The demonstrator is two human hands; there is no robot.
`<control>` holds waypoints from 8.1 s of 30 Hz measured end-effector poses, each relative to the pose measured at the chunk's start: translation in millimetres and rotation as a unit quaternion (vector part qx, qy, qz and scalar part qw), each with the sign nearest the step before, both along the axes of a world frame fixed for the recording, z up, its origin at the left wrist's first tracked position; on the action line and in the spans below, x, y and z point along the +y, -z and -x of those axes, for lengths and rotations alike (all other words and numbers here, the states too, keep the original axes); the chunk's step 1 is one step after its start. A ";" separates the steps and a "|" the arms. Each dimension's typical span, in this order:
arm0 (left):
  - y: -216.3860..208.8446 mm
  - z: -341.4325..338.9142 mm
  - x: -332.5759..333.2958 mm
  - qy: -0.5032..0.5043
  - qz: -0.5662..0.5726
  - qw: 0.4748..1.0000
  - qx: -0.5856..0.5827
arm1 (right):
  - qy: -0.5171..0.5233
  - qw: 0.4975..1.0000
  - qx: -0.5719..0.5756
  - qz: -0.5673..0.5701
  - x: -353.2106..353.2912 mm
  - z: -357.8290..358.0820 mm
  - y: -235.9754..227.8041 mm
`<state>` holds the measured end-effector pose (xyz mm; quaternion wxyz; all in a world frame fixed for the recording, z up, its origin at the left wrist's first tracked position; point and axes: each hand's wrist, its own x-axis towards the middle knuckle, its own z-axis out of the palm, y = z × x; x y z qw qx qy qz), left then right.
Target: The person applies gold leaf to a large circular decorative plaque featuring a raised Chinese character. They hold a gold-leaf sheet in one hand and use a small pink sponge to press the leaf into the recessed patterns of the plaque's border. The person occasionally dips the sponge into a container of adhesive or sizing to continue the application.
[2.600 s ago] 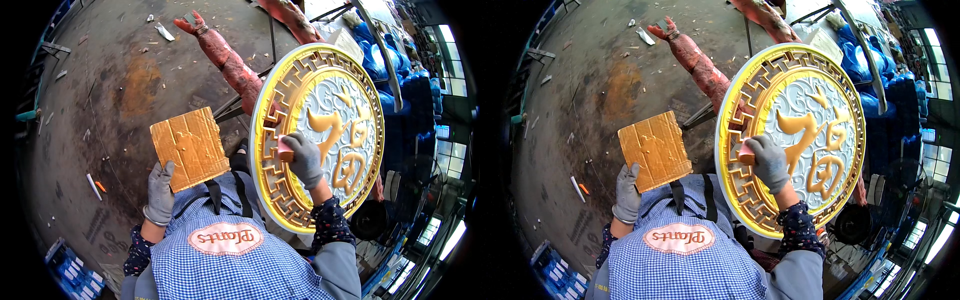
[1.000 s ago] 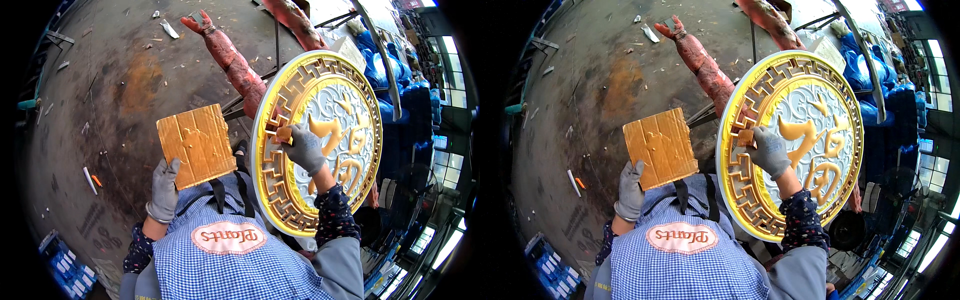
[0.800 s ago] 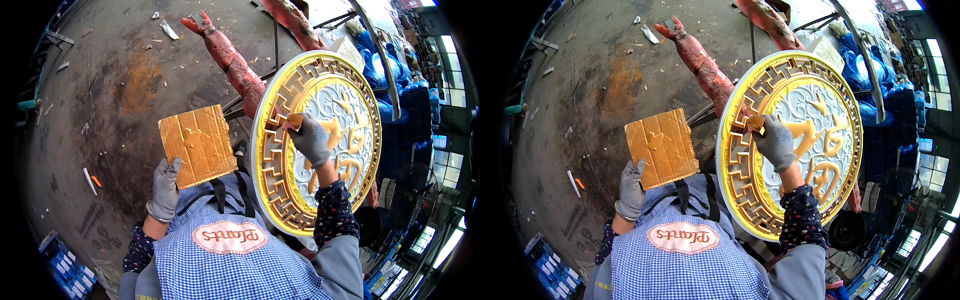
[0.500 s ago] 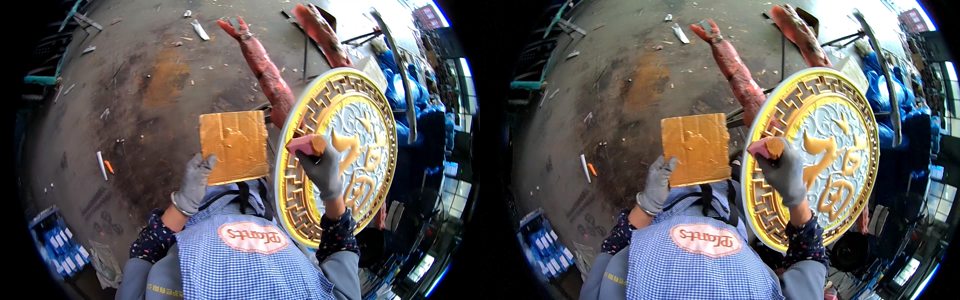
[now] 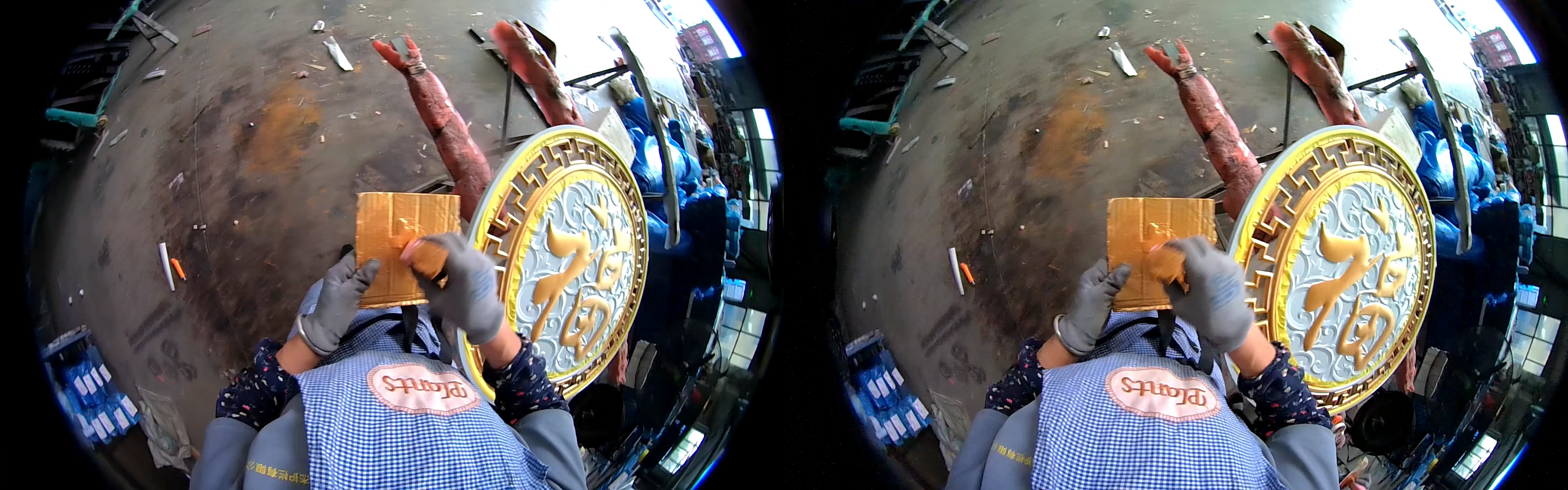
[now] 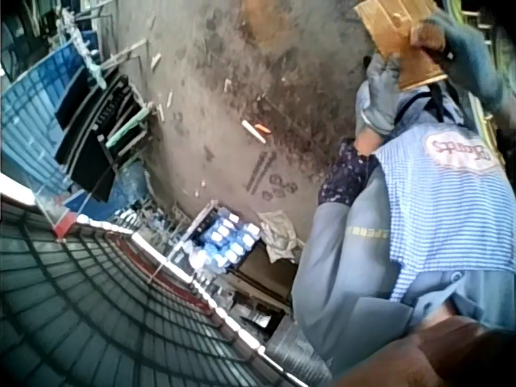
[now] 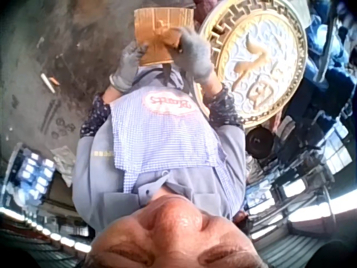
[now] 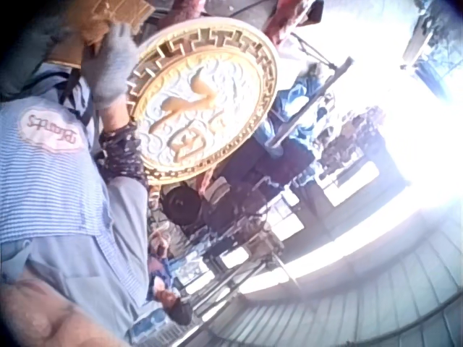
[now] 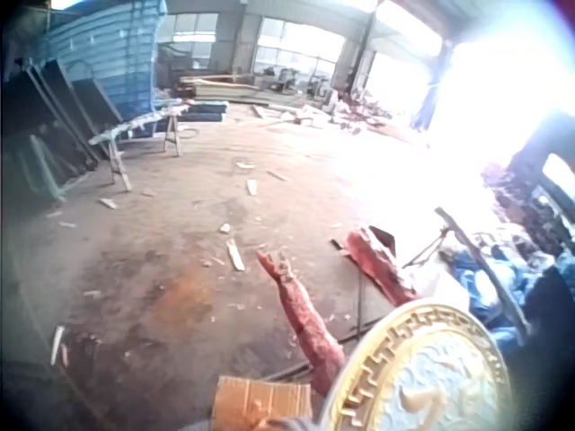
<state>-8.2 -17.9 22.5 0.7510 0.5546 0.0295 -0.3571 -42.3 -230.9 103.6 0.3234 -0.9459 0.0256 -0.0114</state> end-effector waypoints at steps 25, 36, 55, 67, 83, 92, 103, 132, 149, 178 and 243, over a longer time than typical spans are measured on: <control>20.5 0.3 4.8 -0.032 0.011 0.998 0.057 | 0.106 0.970 0.054 0.210 -182.2 28.1 73.6; 18.8 0.6 1.4 -0.074 0.006 0.996 0.056 | 0.099 0.972 0.018 0.210 -180.0 20.5 73.8; 19.4 0.9 6.0 -0.076 -0.003 0.996 0.053 | 0.029 0.972 0.153 0.175 -166.8 48.3 53.3; 17.7 -1.7 10.1 -0.057 -0.003 0.998 0.039 | 0.085 0.981 0.124 0.121 -160.2 48.2 50.3; 23.1 2.9 14.0 -0.065 0.004 0.996 0.058 | 0.026 0.982 0.069 0.174 -133.1 44.8 63.3; 24.1 6.0 21.9 -0.053 0.010 0.997 0.055 | 0.021 0.977 0.039 0.209 -127.7 42.8 63.9; 25.6 8.0 29.1 -0.050 -0.002 0.998 0.034 | 0.133 0.985 0.100 0.054 -147.0 71.1 60.3; 4.7 7.3 18.4 -0.070 0.001 0.997 0.040 | 0.205 0.958 0.152 0.130 -146.0 84.0 69.3; 15.9 5.7 18.2 -0.061 -0.010 0.997 0.047 | -0.007 0.968 0.018 0.250 -134.9 121.5 61.3; 16.2 4.2 13.1 -0.062 0.017 0.995 0.075 | 0.061 0.987 0.095 0.113 -145.8 135.0 33.3; -12.6 -9.4 -10.0 -0.004 0.016 0.998 0.053 | 0.160 0.986 0.034 0.032 -193.8 53.9 27.3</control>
